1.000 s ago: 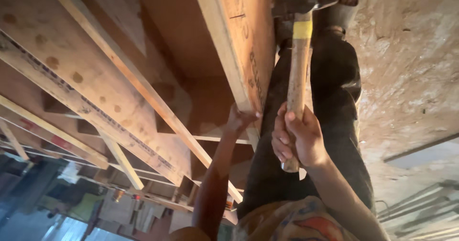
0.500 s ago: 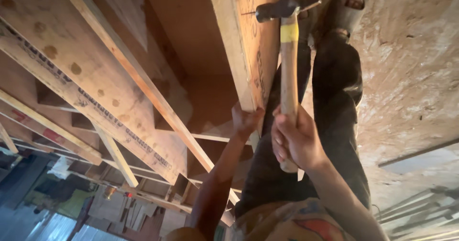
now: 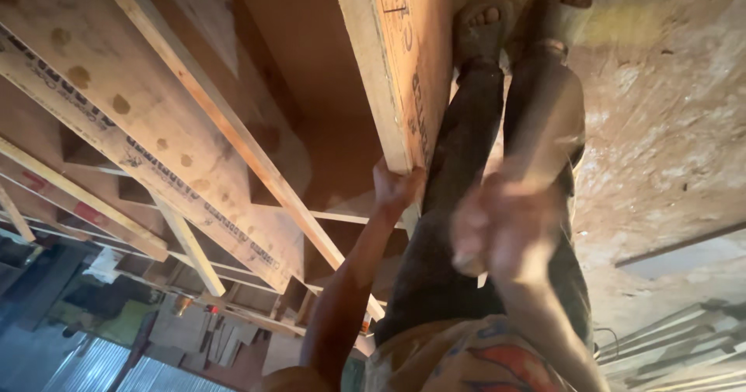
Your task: The person hammers nails into a wooden frame using a hammer. They repeatedly position nails and strike them to secure wooden planks to a larger structure.
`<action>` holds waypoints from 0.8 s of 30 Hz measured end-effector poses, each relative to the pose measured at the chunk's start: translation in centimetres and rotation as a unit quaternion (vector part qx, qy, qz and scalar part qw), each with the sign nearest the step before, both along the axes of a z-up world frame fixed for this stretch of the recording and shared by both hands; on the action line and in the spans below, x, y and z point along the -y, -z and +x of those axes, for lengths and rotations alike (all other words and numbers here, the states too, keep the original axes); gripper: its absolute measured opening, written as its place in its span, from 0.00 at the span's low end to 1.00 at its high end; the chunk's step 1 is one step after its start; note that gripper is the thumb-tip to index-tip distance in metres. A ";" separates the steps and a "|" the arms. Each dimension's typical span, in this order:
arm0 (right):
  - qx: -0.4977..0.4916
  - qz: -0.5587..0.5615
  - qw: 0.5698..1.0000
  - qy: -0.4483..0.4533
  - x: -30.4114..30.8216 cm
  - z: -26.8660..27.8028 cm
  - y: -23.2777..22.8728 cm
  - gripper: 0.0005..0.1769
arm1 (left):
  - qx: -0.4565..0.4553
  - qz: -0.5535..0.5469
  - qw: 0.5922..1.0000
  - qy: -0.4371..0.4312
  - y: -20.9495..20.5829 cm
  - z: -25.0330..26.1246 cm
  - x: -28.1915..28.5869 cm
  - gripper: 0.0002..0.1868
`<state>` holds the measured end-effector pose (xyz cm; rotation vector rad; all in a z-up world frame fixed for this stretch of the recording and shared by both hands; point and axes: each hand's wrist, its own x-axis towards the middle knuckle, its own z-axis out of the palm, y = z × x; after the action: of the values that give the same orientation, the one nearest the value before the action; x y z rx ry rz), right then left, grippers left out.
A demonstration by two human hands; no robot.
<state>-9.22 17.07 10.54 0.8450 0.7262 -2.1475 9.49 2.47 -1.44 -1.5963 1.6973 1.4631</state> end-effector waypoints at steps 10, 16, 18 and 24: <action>0.120 0.052 0.978 -0.161 -0.2 1.5 -0.3 0.12 | -0.097 0.043 0.994 -0.036 -0.4 1.1 -0.1 0.14; 0.071 0.002 0.997 -0.021 3.0 -3.0 -2.2 0.15 | -0.023 -0.025 0.999 0.008 1.0 0.3 0.0 0.16; 0.176 0.049 0.950 -0.253 5.6 -2.0 -3.1 0.12 | -0.076 -0.020 0.997 -0.020 1.6 -0.1 0.1 0.16; 0.041 -0.011 0.947 0.317 1.7 0.8 0.0 0.22 | 0.011 0.022 0.999 -0.026 0.7 1.3 -0.1 0.19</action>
<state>-8.43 15.38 10.52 1.2777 0.4134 -2.6475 10.80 2.56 -2.11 -1.6389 1.6109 1.4909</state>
